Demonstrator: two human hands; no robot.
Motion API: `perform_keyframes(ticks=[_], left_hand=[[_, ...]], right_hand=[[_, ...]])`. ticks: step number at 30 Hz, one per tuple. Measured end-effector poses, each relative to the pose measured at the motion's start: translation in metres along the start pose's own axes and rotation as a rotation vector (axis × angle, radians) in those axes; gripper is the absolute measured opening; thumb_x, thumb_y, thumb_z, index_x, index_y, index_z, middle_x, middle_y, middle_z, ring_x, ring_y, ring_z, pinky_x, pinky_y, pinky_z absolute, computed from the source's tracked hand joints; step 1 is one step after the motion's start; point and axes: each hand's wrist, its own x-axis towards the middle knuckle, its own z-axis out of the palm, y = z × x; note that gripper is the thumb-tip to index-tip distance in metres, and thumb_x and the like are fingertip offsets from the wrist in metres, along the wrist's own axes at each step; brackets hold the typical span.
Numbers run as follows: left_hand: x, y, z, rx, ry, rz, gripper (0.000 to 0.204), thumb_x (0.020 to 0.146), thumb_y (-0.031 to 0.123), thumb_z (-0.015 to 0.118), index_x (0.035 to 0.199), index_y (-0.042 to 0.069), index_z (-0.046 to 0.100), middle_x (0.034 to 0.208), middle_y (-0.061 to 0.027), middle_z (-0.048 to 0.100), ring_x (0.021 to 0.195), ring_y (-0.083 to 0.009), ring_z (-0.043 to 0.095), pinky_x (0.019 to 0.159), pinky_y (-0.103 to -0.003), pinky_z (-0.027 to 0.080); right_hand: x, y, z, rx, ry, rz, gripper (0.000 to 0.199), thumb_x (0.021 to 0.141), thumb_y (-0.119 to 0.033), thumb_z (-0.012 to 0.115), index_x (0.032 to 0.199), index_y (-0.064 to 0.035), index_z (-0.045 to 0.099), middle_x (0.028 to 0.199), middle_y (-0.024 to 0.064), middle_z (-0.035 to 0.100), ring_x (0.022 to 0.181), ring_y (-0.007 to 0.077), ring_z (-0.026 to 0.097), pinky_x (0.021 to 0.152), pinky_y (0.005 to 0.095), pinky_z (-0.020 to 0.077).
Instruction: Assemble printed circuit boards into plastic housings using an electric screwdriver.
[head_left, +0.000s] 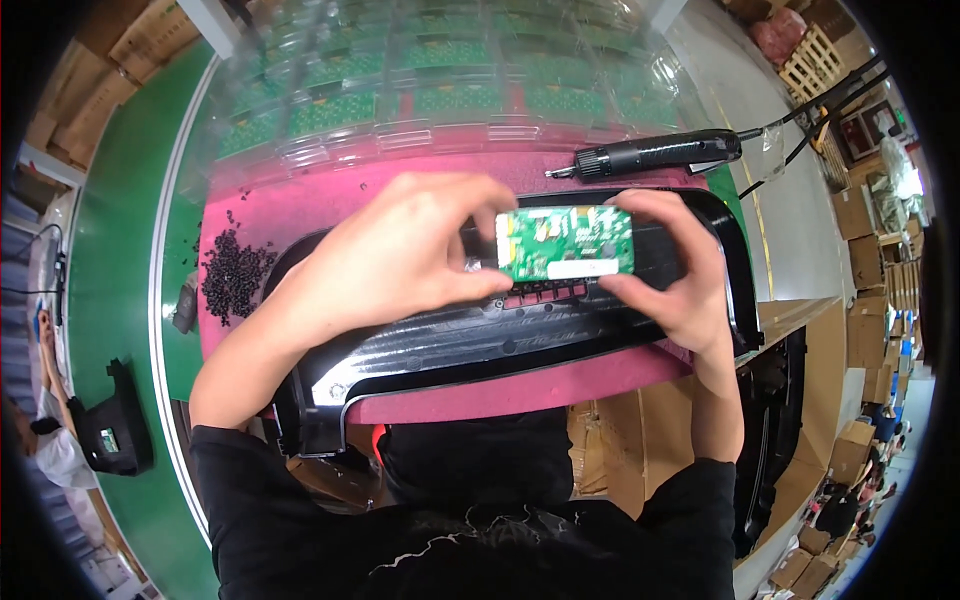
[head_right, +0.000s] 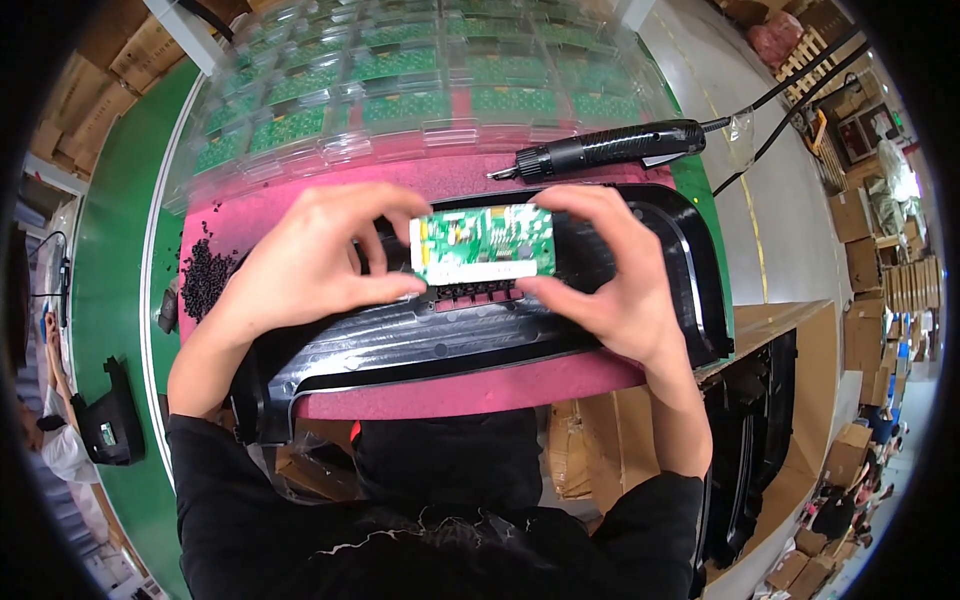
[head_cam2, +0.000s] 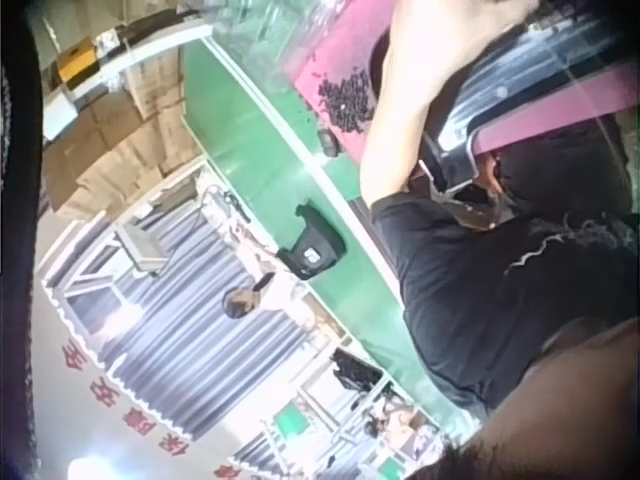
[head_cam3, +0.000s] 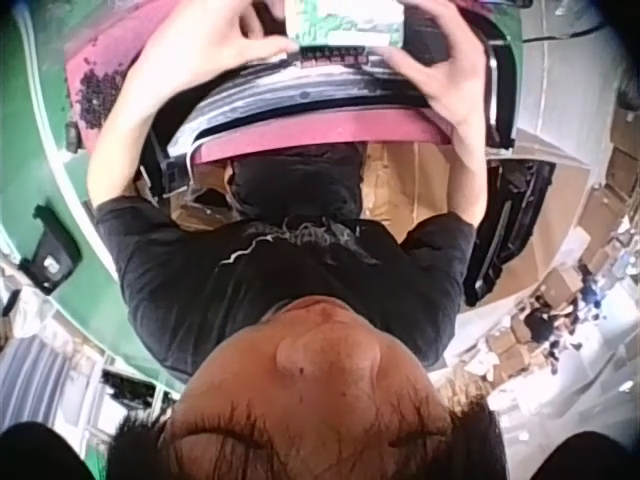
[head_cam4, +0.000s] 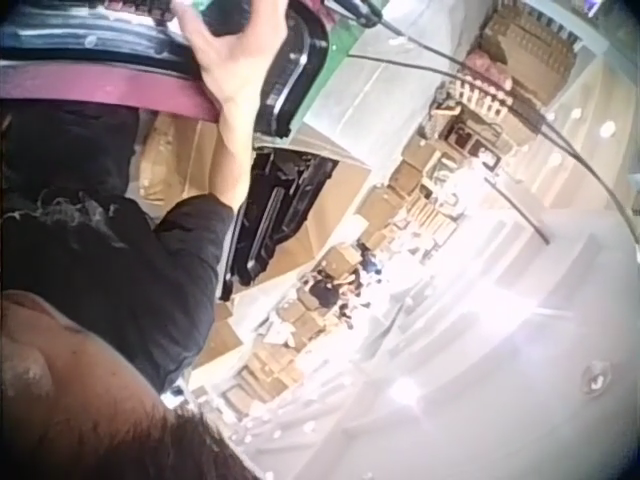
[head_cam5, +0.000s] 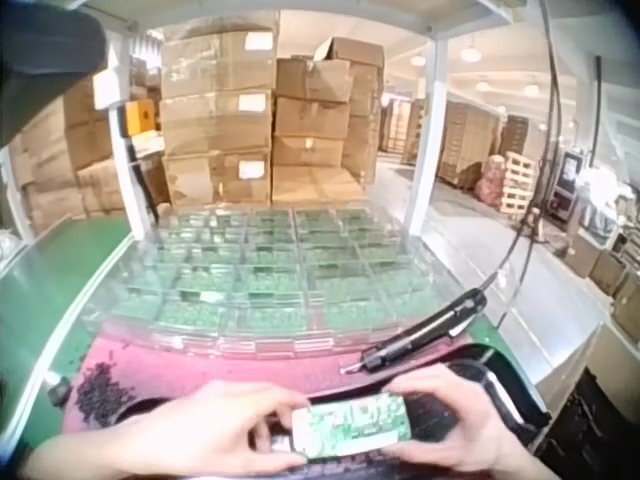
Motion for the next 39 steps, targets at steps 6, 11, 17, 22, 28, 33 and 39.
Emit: perform_keyframes(ticks=[6,11,17,22,28,33,39], left_hand=[[-0.004,-0.005,0.011,0.260,-0.169,0.012,0.049,0.068,0.021,0.081,0.105,0.001,0.057,0.081,-0.0100,0.060,0.063,-0.0236,0.061,0.060,-0.034,0.050],[-0.001,-0.010,0.017,0.323,-0.209,-0.027,0.048,0.068,0.022,0.080,0.104,0.001,0.057,0.081,-0.0112,0.060,0.071,-0.0282,0.063,0.064,-0.038,0.051],[-0.002,-0.014,0.018,0.314,-0.199,-0.025,0.048,0.068,0.022,0.080,0.104,0.001,0.057,0.080,-0.0112,0.060,0.072,-0.0288,0.063,0.065,-0.038,0.051],[0.001,-0.012,0.017,0.290,-0.217,-0.063,0.048,0.068,0.022,0.080,0.105,0.001,0.056,0.082,-0.0116,0.060,0.074,-0.0286,0.063,0.066,-0.038,0.051],[-0.004,-0.017,0.014,0.302,-0.275,-0.066,0.046,0.076,0.024,0.073,0.109,0.000,0.052,0.097,-0.0151,0.060,0.087,-0.0332,0.063,0.072,-0.041,0.052],[-0.010,-0.020,0.018,0.274,-0.251,0.026,0.051,0.079,0.025,0.072,0.112,-0.005,0.047,0.103,-0.0198,0.058,0.090,-0.0382,0.062,0.073,-0.044,0.052],[-0.042,0.007,-0.027,0.350,-0.077,0.014,0.049,0.082,0.024,0.068,0.114,-0.005,0.045,0.093,-0.0206,0.060,0.082,-0.0390,0.064,0.070,-0.044,0.053]], right_hand=[[-0.004,0.013,0.012,-0.012,-0.193,0.082,0.052,0.060,-0.009,0.079,0.107,-0.0024,0.060,0.114,0.0111,0.057,0.110,0.0282,0.053,0.097,0.0371,0.0402],[-0.004,0.013,0.013,-0.052,-0.213,0.098,0.049,0.059,-0.007,0.080,0.104,-0.0011,0.060,0.113,0.0104,0.057,0.108,0.0303,0.052,0.093,0.0378,0.0429],[-0.003,0.015,0.015,-0.052,-0.211,0.096,0.050,0.059,-0.005,0.079,0.105,-0.0011,0.060,0.112,0.0104,0.057,0.108,0.0302,0.051,0.093,0.0375,0.0428],[-0.002,0.013,0.013,-0.070,-0.217,0.103,0.050,0.058,-0.005,0.079,0.104,-0.0010,0.061,0.112,0.0105,0.057,0.107,0.0302,0.051,0.092,0.0376,0.0427],[0.002,0.009,0.018,-0.077,-0.218,0.086,0.049,0.057,-0.004,0.079,0.103,-0.0005,0.061,0.110,0.0109,0.057,0.106,0.0304,0.052,0.092,0.0378,0.0424],[-0.001,0.002,0.024,-0.145,-0.223,0.117,0.054,0.057,-0.002,0.078,0.107,-0.0009,0.059,0.114,0.0122,0.055,0.110,0.0307,0.051,0.096,0.0369,0.0404],[-0.001,-0.015,0.010,-0.095,-0.235,0.289,0.075,0.055,-0.004,0.078,0.124,-0.0033,0.049,0.122,0.0113,0.051,0.117,0.0254,0.047,0.103,0.0347,0.0345]])
